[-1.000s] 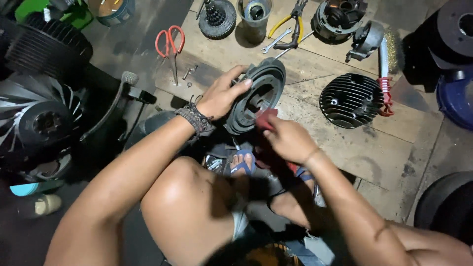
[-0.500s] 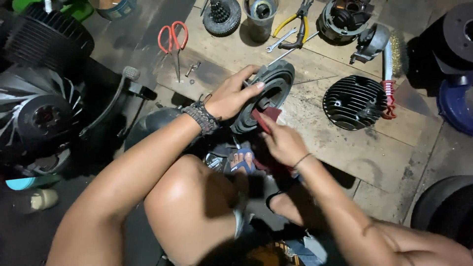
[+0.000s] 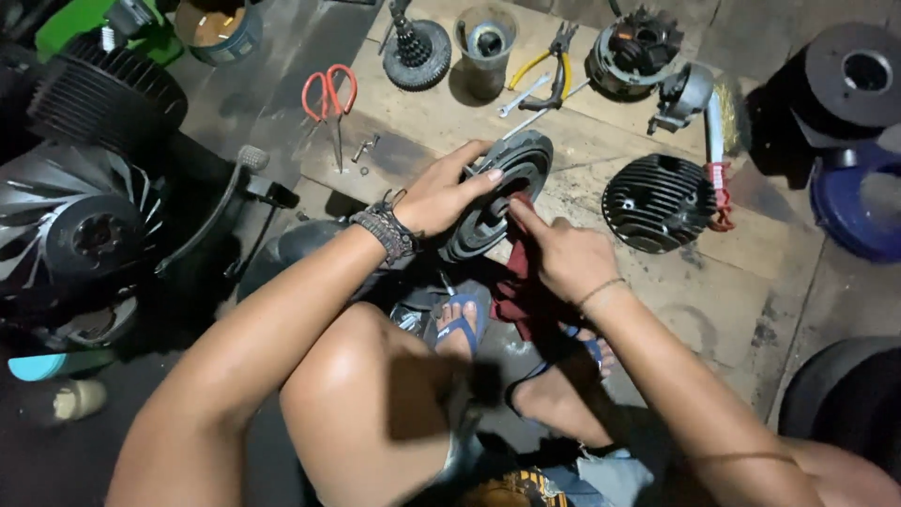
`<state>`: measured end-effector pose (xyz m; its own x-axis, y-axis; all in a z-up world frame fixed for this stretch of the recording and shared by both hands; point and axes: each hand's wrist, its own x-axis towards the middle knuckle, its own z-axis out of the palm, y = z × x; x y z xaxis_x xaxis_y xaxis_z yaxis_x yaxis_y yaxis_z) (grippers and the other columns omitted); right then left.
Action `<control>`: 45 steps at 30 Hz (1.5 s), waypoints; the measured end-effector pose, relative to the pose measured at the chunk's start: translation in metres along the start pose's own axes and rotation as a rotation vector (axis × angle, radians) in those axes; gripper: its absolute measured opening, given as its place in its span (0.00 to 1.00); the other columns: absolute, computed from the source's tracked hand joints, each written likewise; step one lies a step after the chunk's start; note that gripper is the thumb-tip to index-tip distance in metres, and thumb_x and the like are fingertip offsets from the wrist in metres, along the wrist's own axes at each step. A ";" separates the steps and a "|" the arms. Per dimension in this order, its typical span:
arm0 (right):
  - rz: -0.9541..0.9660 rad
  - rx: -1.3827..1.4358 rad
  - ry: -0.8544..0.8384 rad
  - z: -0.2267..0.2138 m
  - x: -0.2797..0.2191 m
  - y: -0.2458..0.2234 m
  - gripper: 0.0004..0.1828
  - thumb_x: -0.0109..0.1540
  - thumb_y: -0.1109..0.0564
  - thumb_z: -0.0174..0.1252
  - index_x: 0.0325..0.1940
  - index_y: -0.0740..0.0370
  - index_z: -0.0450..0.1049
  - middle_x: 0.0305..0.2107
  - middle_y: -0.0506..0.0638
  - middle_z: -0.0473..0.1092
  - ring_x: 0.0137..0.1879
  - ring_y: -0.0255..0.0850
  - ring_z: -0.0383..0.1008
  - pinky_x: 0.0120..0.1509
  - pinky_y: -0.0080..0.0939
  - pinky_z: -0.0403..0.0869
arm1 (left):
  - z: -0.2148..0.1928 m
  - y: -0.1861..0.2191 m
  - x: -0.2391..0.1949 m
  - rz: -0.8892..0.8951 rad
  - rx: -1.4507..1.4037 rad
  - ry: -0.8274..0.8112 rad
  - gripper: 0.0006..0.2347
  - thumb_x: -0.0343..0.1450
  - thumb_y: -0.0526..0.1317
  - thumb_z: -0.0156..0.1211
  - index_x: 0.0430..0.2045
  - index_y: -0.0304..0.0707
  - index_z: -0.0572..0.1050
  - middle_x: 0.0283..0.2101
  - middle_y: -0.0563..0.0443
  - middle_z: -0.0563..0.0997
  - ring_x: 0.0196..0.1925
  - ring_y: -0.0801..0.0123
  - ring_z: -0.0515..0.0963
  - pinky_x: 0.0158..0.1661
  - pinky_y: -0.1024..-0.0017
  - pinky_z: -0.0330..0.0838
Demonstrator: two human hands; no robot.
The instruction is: Wiping and cleaning a motorcycle clutch bell with a cloth on a workbench.
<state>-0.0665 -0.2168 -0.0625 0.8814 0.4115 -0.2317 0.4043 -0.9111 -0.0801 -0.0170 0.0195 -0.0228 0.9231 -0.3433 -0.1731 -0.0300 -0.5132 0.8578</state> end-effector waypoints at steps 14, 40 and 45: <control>0.071 0.421 -0.043 0.019 0.034 -0.011 0.43 0.63 0.55 0.51 0.81 0.42 0.43 0.48 0.69 0.73 0.57 0.68 0.73 0.64 0.69 0.70 | 0.009 0.027 0.034 -0.198 0.007 0.085 0.34 0.68 0.68 0.46 0.63 0.48 0.70 0.64 0.40 0.76 0.69 0.49 0.71 0.68 0.54 0.61; 0.047 0.198 -0.323 -0.048 0.003 -0.009 0.45 0.60 0.57 0.47 0.80 0.31 0.45 0.48 0.64 0.76 0.59 0.67 0.75 0.64 0.68 0.72 | -0.001 0.020 0.045 -0.147 0.121 -0.003 0.32 0.68 0.64 0.51 0.64 0.48 0.68 0.66 0.42 0.74 0.70 0.50 0.69 0.68 0.55 0.61; 0.044 0.177 -0.279 -0.018 0.024 -0.006 0.41 0.61 0.54 0.48 0.79 0.34 0.50 0.49 0.64 0.76 0.60 0.63 0.75 0.64 0.65 0.72 | 0.007 0.023 0.054 -0.170 0.158 -0.009 0.34 0.67 0.66 0.51 0.65 0.49 0.68 0.65 0.43 0.74 0.70 0.52 0.69 0.67 0.56 0.61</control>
<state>-0.0437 -0.2015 -0.0504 0.7864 0.3715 -0.4935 0.2966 -0.9279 -0.2259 0.0291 -0.0161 -0.0161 0.9168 -0.2480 -0.3132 0.0650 -0.6809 0.7295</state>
